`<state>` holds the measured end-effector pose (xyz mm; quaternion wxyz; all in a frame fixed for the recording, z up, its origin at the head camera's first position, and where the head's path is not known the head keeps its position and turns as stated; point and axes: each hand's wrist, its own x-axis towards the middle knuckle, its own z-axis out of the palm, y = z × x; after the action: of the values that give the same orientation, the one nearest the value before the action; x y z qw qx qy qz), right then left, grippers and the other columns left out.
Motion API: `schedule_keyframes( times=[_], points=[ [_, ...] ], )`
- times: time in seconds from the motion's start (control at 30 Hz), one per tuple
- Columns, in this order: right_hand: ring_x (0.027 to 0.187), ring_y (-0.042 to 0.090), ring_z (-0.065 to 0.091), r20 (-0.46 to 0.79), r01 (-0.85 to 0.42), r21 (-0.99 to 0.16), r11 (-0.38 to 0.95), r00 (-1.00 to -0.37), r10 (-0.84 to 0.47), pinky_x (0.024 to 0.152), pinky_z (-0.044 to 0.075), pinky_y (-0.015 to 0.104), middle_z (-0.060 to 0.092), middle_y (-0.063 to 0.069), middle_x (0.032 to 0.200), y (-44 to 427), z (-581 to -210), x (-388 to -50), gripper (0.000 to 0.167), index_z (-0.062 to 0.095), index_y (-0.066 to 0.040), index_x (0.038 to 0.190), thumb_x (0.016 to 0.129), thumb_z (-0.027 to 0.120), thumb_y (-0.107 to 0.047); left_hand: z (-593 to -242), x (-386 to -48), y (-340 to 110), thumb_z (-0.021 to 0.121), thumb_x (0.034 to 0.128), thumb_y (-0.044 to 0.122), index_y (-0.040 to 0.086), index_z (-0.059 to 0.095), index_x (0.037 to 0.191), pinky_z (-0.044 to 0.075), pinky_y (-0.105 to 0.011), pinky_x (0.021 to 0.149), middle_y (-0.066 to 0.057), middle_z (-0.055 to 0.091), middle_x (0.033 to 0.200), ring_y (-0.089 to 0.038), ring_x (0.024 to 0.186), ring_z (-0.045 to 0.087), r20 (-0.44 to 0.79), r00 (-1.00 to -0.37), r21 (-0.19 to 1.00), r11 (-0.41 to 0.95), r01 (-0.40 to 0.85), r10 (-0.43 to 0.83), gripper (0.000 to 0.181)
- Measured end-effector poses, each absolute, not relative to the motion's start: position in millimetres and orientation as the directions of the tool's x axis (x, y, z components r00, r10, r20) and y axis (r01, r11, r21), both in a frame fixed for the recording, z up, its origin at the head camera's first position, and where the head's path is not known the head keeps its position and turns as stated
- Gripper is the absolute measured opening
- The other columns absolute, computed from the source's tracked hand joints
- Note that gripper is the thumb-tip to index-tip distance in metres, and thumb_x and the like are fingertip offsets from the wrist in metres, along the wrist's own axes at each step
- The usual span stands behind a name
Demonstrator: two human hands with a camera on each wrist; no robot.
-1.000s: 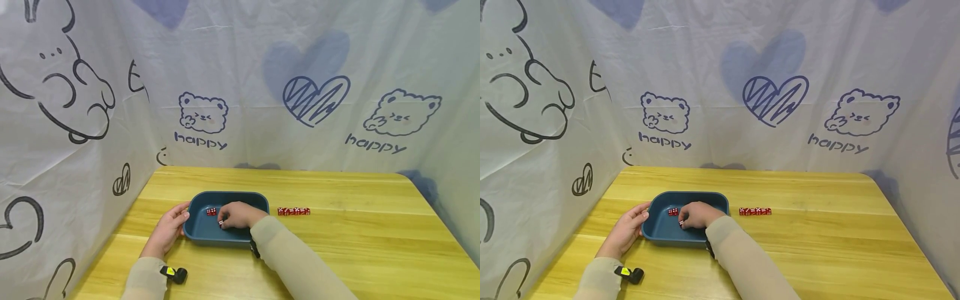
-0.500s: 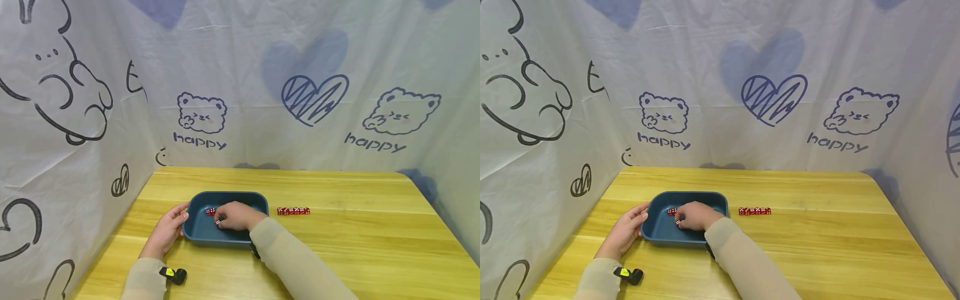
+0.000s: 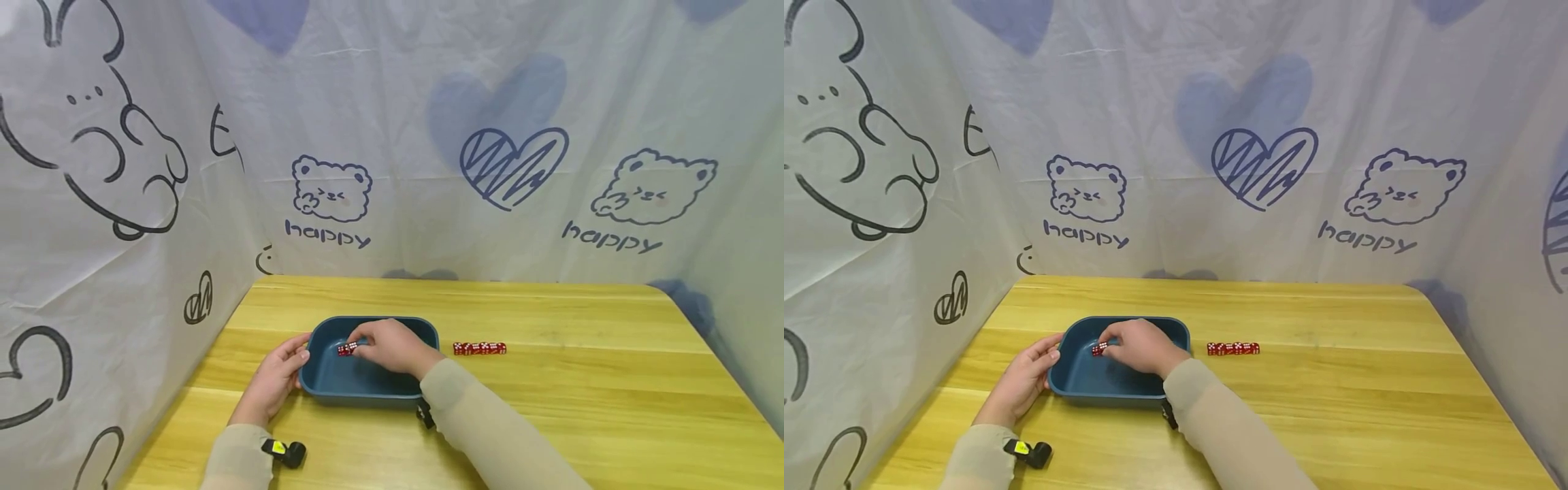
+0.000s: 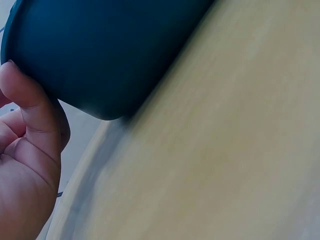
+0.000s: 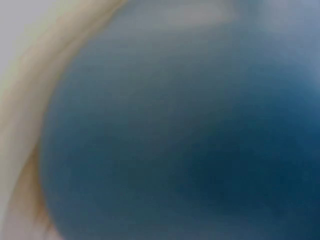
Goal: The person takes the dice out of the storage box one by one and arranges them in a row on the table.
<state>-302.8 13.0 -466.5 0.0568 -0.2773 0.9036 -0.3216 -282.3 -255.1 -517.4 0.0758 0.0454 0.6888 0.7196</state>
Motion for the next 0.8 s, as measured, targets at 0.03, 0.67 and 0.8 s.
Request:
schedule_keyframes(
  times=[0.03, 0.67, 0.8],
  points=[
    [0.051, 0.013, 0.045, 0.077, -0.456, -0.626, 0.633, -0.843, -0.532, 0.053, 0.039, 0.026, 0.050, -0.005, 0.060, 14.8, -466.4, -302.0, 0.020, 0.074, -0.027, 0.117, 0.098, 0.069, -0.032, -517.5, -282.2, -255.1, 0.052, 0.1057, 0.007, -0.002, 0.042, 0.150, 0.046, -0.019, 0.055, -0.009, 0.052, 0.105, -0.012, 0.064, 0.051, -0.040, -0.984, 0.998, -0.040, -0.047, 0.173, 0.047],
    [0.049, 0.014, 0.039, 0.149, -0.443, -0.623, 0.645, -0.876, -0.458, 0.050, 0.036, 0.027, 0.046, -0.002, 0.058, 62.1, -447.5, -287.5, 0.028, 0.072, -0.021, 0.123, 0.100, 0.067, -0.035, -515.8, -281.3, -254.0, 0.052, 0.1061, 0.008, -0.001, 0.042, 0.151, 0.045, -0.020, 0.055, -0.015, 0.051, 0.110, -0.012, 0.065, 0.050, -0.051, -0.985, 0.998, -0.033, -0.057, 0.168, 0.047],
    [0.049, 0.013, 0.039, 0.164, -0.441, -0.623, 0.646, -0.881, -0.443, 0.050, 0.037, 0.027, 0.045, -0.002, 0.058, 73.6, -449.8, -283.9, 0.029, 0.071, -0.019, 0.125, 0.100, 0.065, -0.034, -515.7, -280.8, -254.2, 0.052, 0.1059, 0.007, -0.002, 0.042, 0.150, 0.045, -0.019, 0.054, -0.015, 0.050, 0.108, -0.012, 0.064, 0.050, -0.045, -0.985, 0.998, -0.024, -0.050, 0.166, 0.046]
  ],
)
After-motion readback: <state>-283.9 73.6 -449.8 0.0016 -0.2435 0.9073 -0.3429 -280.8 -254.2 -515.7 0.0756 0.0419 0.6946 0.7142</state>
